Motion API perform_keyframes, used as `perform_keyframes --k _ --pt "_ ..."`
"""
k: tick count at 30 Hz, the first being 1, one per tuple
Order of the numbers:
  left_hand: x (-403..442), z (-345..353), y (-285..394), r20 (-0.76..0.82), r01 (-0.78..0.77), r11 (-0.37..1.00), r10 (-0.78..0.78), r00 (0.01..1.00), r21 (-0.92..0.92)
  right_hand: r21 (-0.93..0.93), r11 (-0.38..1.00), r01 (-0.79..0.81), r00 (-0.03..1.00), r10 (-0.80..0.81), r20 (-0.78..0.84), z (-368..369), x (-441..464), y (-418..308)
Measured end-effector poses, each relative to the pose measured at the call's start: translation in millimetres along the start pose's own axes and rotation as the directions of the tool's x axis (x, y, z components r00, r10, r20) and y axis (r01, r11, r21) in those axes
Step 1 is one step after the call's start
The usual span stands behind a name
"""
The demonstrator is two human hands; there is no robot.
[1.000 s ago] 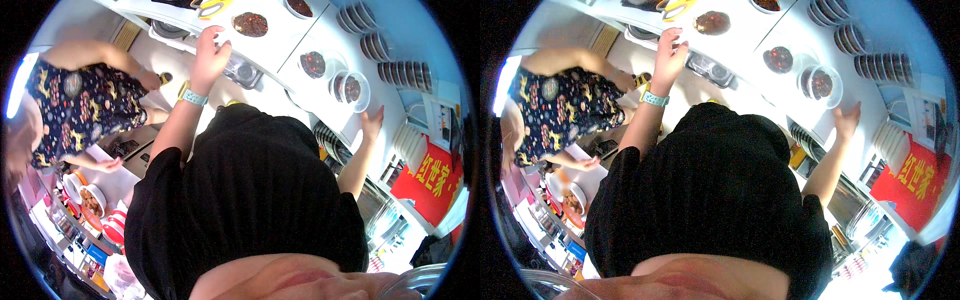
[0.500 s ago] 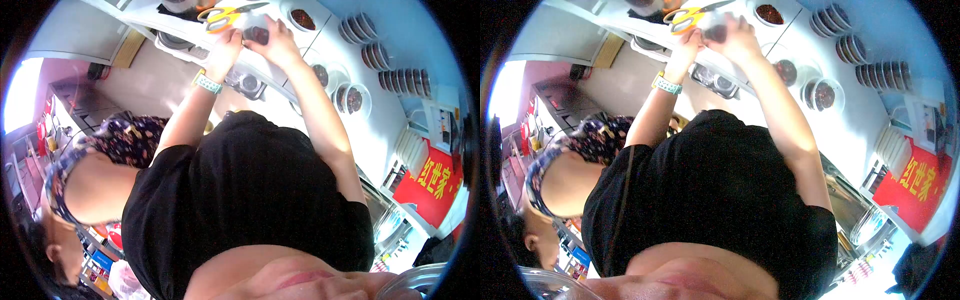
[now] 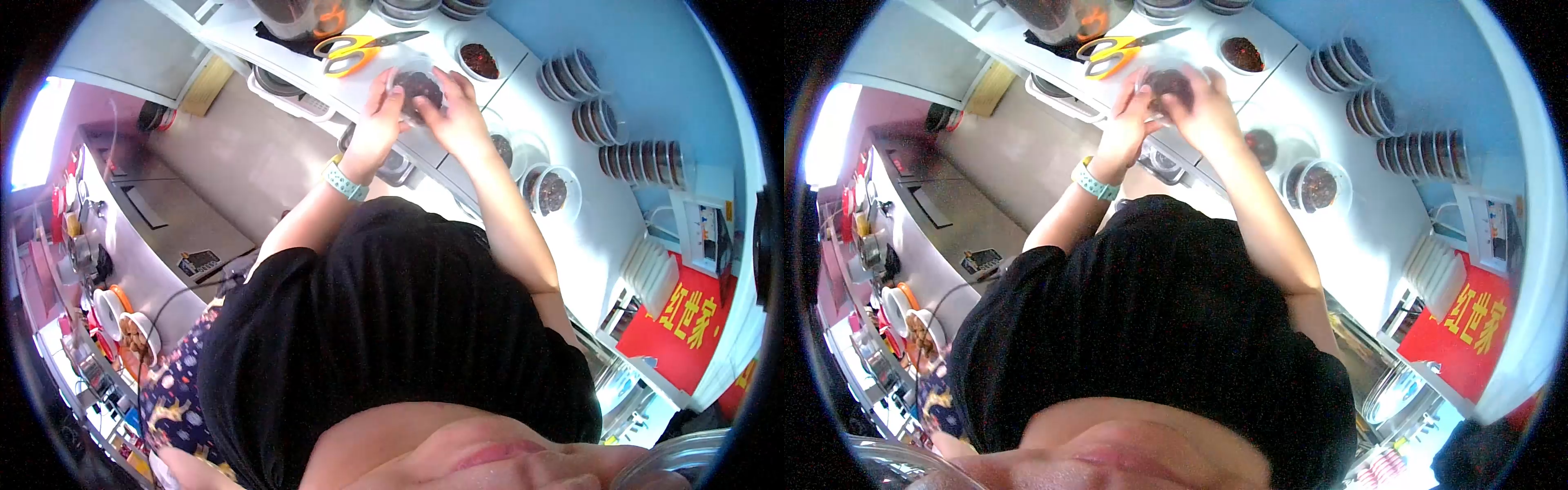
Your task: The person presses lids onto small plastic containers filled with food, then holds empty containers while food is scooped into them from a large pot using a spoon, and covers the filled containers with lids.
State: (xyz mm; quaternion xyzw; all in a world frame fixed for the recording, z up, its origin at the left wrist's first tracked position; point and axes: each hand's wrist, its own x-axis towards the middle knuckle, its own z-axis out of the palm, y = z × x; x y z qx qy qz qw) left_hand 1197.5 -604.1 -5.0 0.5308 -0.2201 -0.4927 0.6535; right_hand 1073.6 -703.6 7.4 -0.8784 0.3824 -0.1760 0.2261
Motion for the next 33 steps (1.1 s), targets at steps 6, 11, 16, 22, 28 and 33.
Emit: perform_keyframes --k 6,11,16,22,28,33 --pt "-18 1 31 0.178 -0.033 0.988 0.06 0.982 -0.15 0.746 0.427 -0.51 0.859 0.302 0.414 -56 -9 12" --pt "-9 -1 42 0.354 0.028 0.991 0.019 0.935 -0.129 0.837 0.143 -0.528 0.84 0.234 0.49 -61 -20 -3" --pt "23 -10 48 0.474 0.031 0.996 -0.065 0.878 0.079 0.804 0.335 -0.491 0.855 0.363 0.371 -37 -12 -6" --pt "33 -23 46 0.217 -0.007 0.992 -0.02 0.976 0.126 0.89 0.249 -0.383 0.827 0.521 0.21 -8 4 -27" --pt "72 -48 62 0.536 -0.187 0.88 -0.088 0.84 0.437 0.888 0.337 -0.314 0.807 0.587 0.062 15 17 -32" --pt "46 -48 39 0.487 -0.35 0.861 0.141 0.862 0.369 0.876 0.354 -0.328 0.658 0.75 -0.057 23 8 -54"
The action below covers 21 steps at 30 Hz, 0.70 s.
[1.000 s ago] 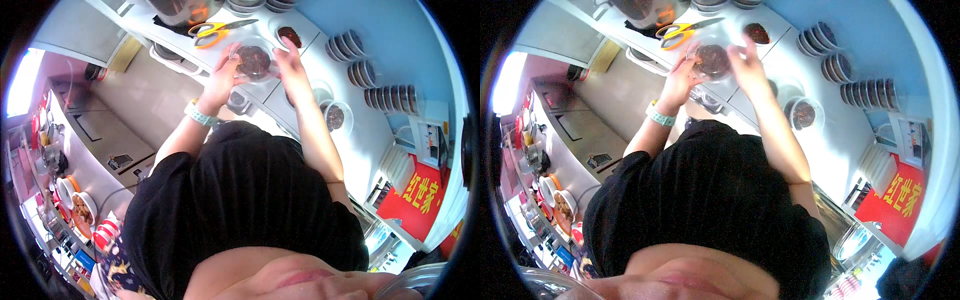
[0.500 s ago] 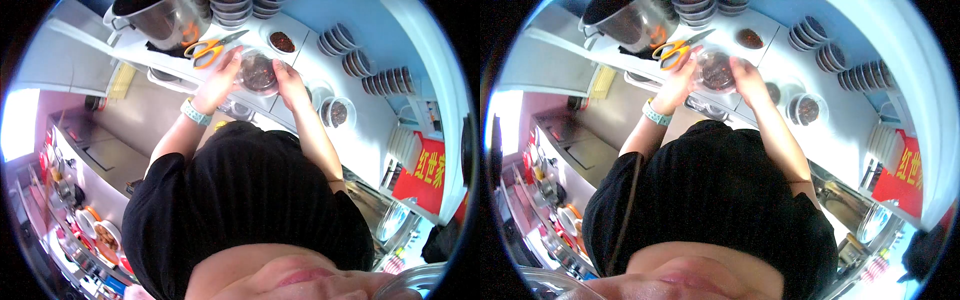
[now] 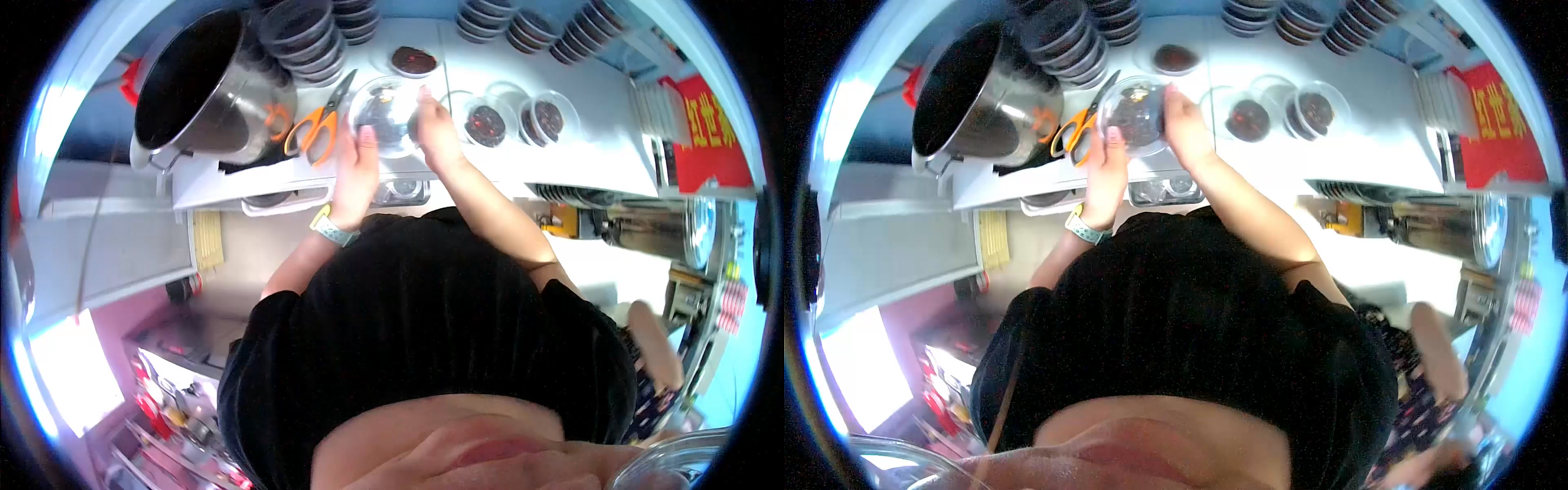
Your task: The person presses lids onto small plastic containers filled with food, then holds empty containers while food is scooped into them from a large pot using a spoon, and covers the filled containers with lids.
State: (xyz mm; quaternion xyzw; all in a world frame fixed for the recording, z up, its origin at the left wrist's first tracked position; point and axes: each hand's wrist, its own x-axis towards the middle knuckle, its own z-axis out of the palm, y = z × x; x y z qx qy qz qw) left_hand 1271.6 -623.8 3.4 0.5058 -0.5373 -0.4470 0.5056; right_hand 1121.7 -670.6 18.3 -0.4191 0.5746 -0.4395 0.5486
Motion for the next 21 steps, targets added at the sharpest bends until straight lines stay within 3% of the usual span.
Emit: perform_keyframes --k 1,2,3,4,5,7,8,9,10,11,12,13,15,19,21 --pt "6 -4 -9 -0.043 -0.118 0.98 0.126 0.991 0.158 0.227 0.968 0.109 0.993 -0.116 0.018 5 2 14" --pt "10 -12 -8 -0.008 -0.127 0.98 0.129 0.992 0.152 0.38 0.925 0.012 0.994 -0.053 0.1 -2 1 10" --pt "14 -21 -6 0.126 0.018 0.996 -0.029 0.992 0.087 0.514 0.853 -0.092 0.981 -0.009 0.192 -9 0 6" --pt "18 -26 -3 0.263 0.172 0.984 -0.178 0.948 0.047 0.522 0.85 -0.079 0.986 -0.009 0.164 -12 -4 0" --pt "21 -26 -2 0.286 0.17 0.984 -0.176 0.942 0.047 0.465 0.879 -0.104 0.983 0.021 0.18 -12 -7 -7" --pt "24 -22 4 0.371 0.308 0.862 -0.154 0.916 -0.403 0.42 0.898 -0.133 0.98 0.055 0.192 -12 -4 -3" --pt "16 -13 11 0.325 0.332 0.78 -0.174 0.93 -0.531 0.388 0.919 -0.072 0.989 0.015 0.147 -15 -4 3" --pt "5 -2 15 0.34 0.338 0.781 -0.171 0.925 -0.525 0.352 0.936 -0.008 0.994 -0.031 0.104 -17 -4 8" --pt "-5 8 18 0.236 0.271 0.846 -0.179 0.955 -0.459 0.353 0.935 0.002 0.995 -0.036 0.09 -18 -3 11" --pt "-13 16 21 0.128 0.212 0.9 -0.176 0.976 -0.38 0.413 0.909 0.06 0.992 -0.101 0.078 -19 -4 14" --pt "-16 16 19 0.132 0.245 0.897 -0.211 0.969 -0.368 0.469 0.876 0.115 0.985 -0.162 0.06 -23 -6 19" --pt "-13 16 12 0.148 0.254 0.894 -0.213 0.966 -0.369 0.467 0.876 0.119 0.987 -0.157 0.045 -26 -13 12" --pt "-4 17 1 0.259 0.314 0.822 -0.211 0.943 -0.475 0.494 0.858 -0.137 0.984 0.059 0.169 -37 -29 -13" --pt "5 17 21 0.375 0.329 0.798 -0.141 0.916 -0.505 0.27 0.961 -0.064 0.98 0.01 0.197 -58 -35 -21" --pt "0 32 22 0.402 0.31 0.799 -0.093 0.911 -0.516 0.298 0.953 -0.047 0.981 -0.012 0.193 -70 -39 -18"
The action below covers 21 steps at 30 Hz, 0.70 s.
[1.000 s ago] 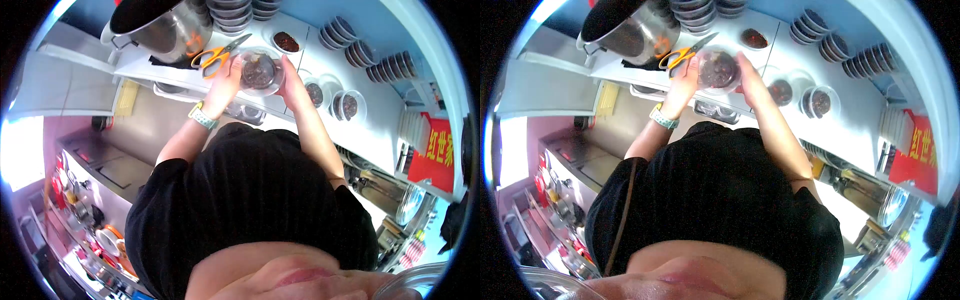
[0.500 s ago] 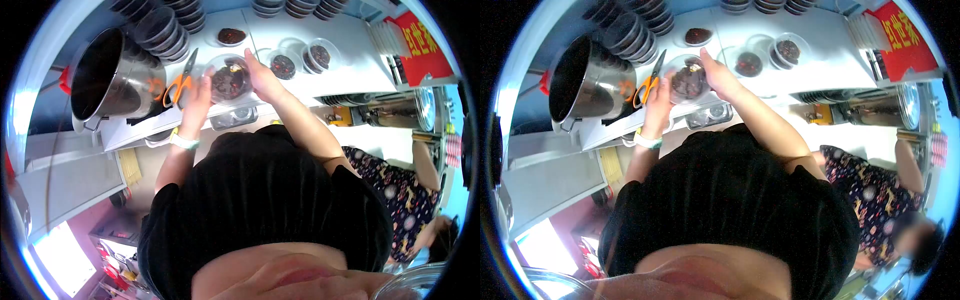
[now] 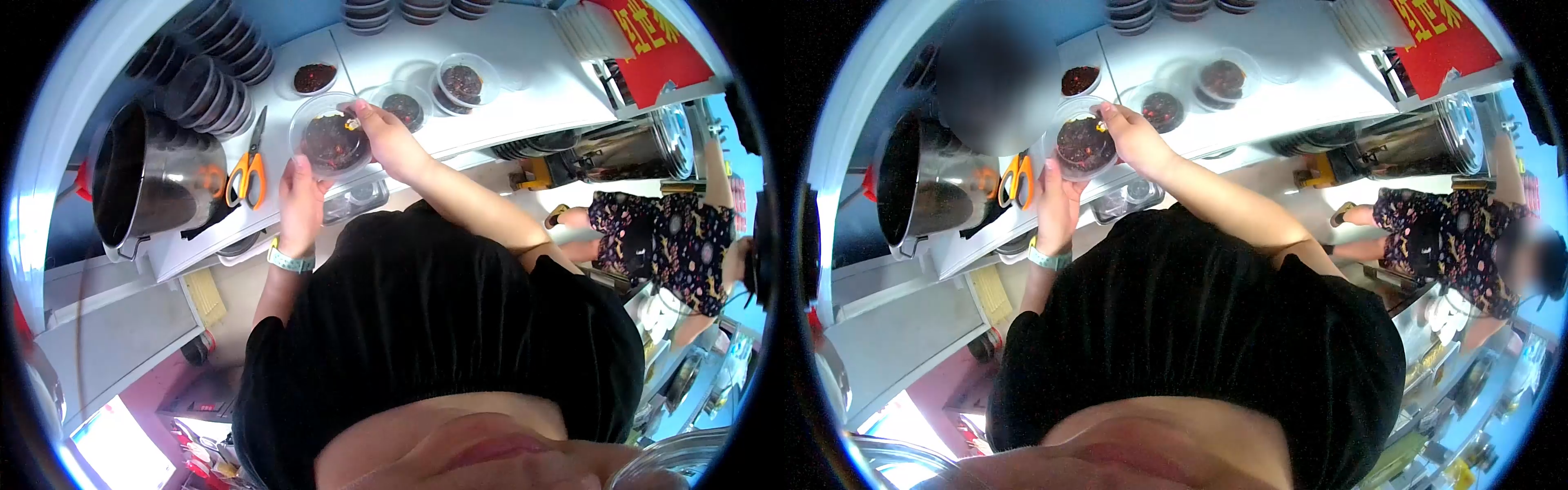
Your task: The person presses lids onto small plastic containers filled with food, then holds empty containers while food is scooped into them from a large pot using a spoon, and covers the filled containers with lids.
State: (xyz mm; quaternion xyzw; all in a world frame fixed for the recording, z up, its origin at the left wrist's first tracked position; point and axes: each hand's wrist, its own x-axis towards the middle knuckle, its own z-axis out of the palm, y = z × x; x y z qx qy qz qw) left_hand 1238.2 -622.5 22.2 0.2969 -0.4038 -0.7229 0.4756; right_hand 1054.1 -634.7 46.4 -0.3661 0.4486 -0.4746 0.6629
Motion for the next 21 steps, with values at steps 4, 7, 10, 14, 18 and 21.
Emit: perform_keyframes --k 4,7,10,14,18,21 --pt "0 24 -14 -0.158 -0.001 0.999 0.007 0.987 0.038 -0.519 0.77 0.371 0.904 -0.426 0.015 -32 -18 -16" --pt "8 9 -16 -0.442 0.072 0.958 0.062 0.895 0.279 -0.549 0.632 0.547 0.745 -0.666 -0.023 -118 -27 -63" --pt "20 -25 -27 -0.527 0.169 0.921 0.046 0.849 0.352 -0.891 0.394 0.227 0.646 -0.745 -0.165 -232 -2 -87" --pt "32 -55 -42 -0.566 0.358 0.725 0.053 0.823 0.588 -0.995 -0.006 -0.097 0.863 -0.498 -0.081 -335 28 -54" --pt "41 -25 -18 -0.394 0.423 0.102 0.603 0.694 0.901 -0.984 -0.177 -0.014 0.958 -0.284 0.038 -362 35 -34" --pt "92 -34 -2 -0.237 0.27 0.017 0.534 0.812 0.963 -0.982 -0.186 -0.039 0.951 -0.308 0.02 -354 29 -33"
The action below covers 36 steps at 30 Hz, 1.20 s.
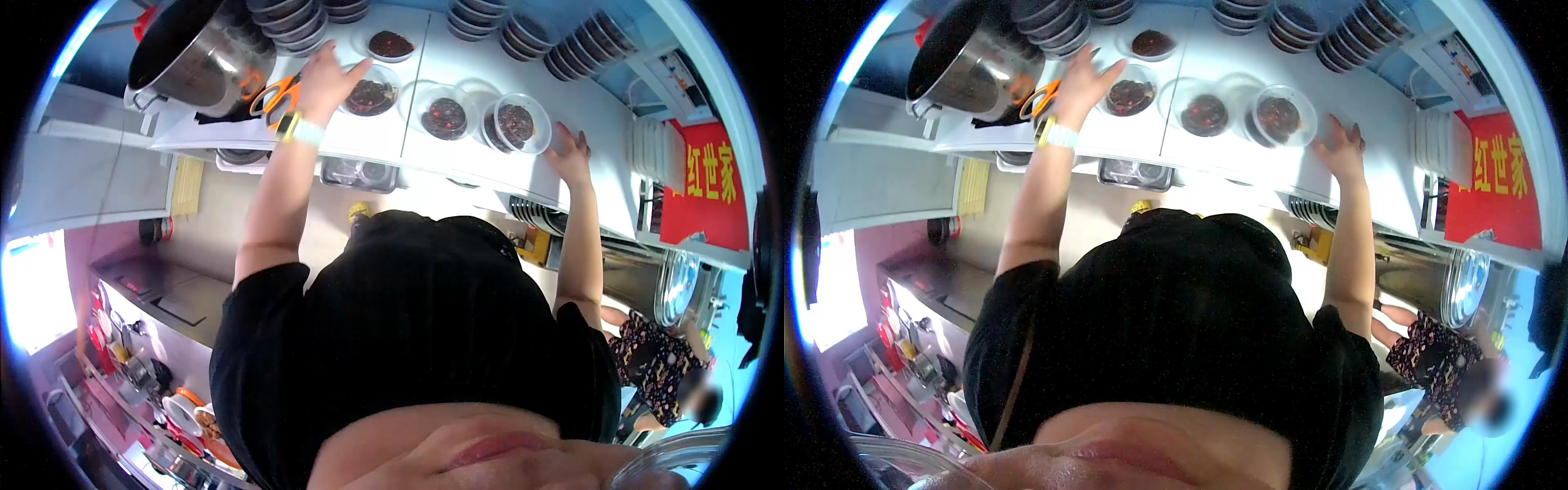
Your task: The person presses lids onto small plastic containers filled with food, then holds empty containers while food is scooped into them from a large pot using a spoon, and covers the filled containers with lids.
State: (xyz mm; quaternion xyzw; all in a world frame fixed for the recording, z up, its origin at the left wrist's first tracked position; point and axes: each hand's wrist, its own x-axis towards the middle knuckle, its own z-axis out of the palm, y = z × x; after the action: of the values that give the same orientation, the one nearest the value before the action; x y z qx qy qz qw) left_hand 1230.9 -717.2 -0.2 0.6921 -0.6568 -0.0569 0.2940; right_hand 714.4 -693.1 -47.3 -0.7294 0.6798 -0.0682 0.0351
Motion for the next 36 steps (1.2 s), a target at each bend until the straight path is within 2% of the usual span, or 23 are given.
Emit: perform_keyframes --k 3,4,6,7,9,10,12,14,15,16,17,19,20,21,22,24,25,27,29,32,34,35,36 --pt "49 13 14 0.222 -0.141 0.985 0.159 0.962 -0.095 -0.077 0.995 -0.065 0.998 0.065 -0.007 -3 -1 -6" --pt "59 18 16 0.217 -0.141 0.986 0.159 0.963 -0.094 -0.077 0.995 -0.062 0.998 0.061 -0.011 -4 -2 -5" --pt "75 30 14 0.386 -0.141 0.981 0.182 0.904 -0.133 0.039 0.997 -0.063 0.997 0.064 -0.039 -4 0 0" --pt "79 37 9 0.386 -0.145 0.981 0.185 0.904 -0.132 0.04 0.997 -0.065 0.997 0.067 -0.042 -6 -1 1" --pt "86 61 -6 0.322 -0.077 0.984 0.125 0.938 -0.158 0.249 0.96 -0.127 0.942 0.195 -0.274 -20 0 1" --pt "107 94 -33 0.303 -0.18 0.964 0.234 0.924 -0.195 0.247 0.961 -0.124 0.94 0.194 -0.281 -39 5 -15" --pt "111 94 -41 0.341 -0.236 0.965 0.26 0.903 -0.112 0.571 0.807 0.152 0.892 0.137 -0.43 -92 11 -89" --pt "116 88 -41 0.418 -0.397 0.916 0.341 0.842 0.052 0.558 0.739 0.378 0.907 -0.175 -0.382 -107 32 -166" --pt "116 87 -42 0.448 -0.359 0.933 0.309 0.839 0.029 0.606 0.724 0.329 0.944 -0.249 -0.215 -109 36 -213" --pt "115 89 -43 0.456 0.041 0.972 0.072 0.887 -0.233 0.444 0.816 0.37 0.929 -0.31 -0.203 -93 51 -248" --pt "115 87 -43 0.525 0.427 0.785 -0.156 0.837 -0.448 0.373 0.901 0.222 0.974 -0.222 -0.042 -74 68 -281" --pt "118 74 -46 0.575 0.343 0.849 -0.057 0.816 -0.402 0.245 0.949 0.196 0.973 -0.219 0.069 -46 105 -327" --pt "119 77 -49 0.621 0.49 0.713 -0.098 0.778 -0.501 0.25 0.949 0.192 0.976 -0.212 0.056 -28 121 -335" --pt "116 73 -44 0.674 0.619 0.542 -0.127 0.728 -0.568 0.196 0.964 0.177 0.974 -0.201 0.108 -6 134 -342" --pt "116 67 -41 0.669 0.61 0.553 -0.12 0.733 -0.568 0.14 0.976 0.166 0.97 -0.188 0.156 3 143 -349" --pt "111 60 -37 0.724 0.654 0.454 -0.027 0.689 -0.605 0.145 0.977 0.157 0.974 -0.177 0.14 5 145 -358" --pt "111 62 -39 0.725 0.651 0.46 -0.022 0.688 -0.604 0.142 0.978 0.152 0.976 -0.171 0.132 6 146 -359" --pt "108 71 -43 0.706 0.679 0.286 -0.013 0.708 -0.676 0.177 0.97 0.169 0.976 -0.189 0.107 32 164 -351" --pt "105 60 -33 0.708 0.676 0.279 0.019 0.706 -0.682 0.206 0.96 0.19 0.975 -0.21 0.079 33 169 -346" --pt "91 39 -12 0.662 0.619 0.329 0.025 0.749 -0.713 0.231 0.943 0.24 0.971 -0.23 -0.072 18 153 -345" --pt "83 34 -1 0.48 0.48 0.07 -0.031 0.877 -0.874 0.586 0.762 0.274 0.942 -0.09 -0.323 10 139 -346" --pt "77 20 7 0.481 0.481 0.068 -0.023 0.877 -0.874 0.582 0.767 0.271 0.942 -0.085 -0.326 5 132 -344" --pt "68 4 11 0.469 0.468 0.105 -0.023 0.883 -0.877 0.798 0.566 0.209 0.96 0.037 -0.278 2 122 -342"
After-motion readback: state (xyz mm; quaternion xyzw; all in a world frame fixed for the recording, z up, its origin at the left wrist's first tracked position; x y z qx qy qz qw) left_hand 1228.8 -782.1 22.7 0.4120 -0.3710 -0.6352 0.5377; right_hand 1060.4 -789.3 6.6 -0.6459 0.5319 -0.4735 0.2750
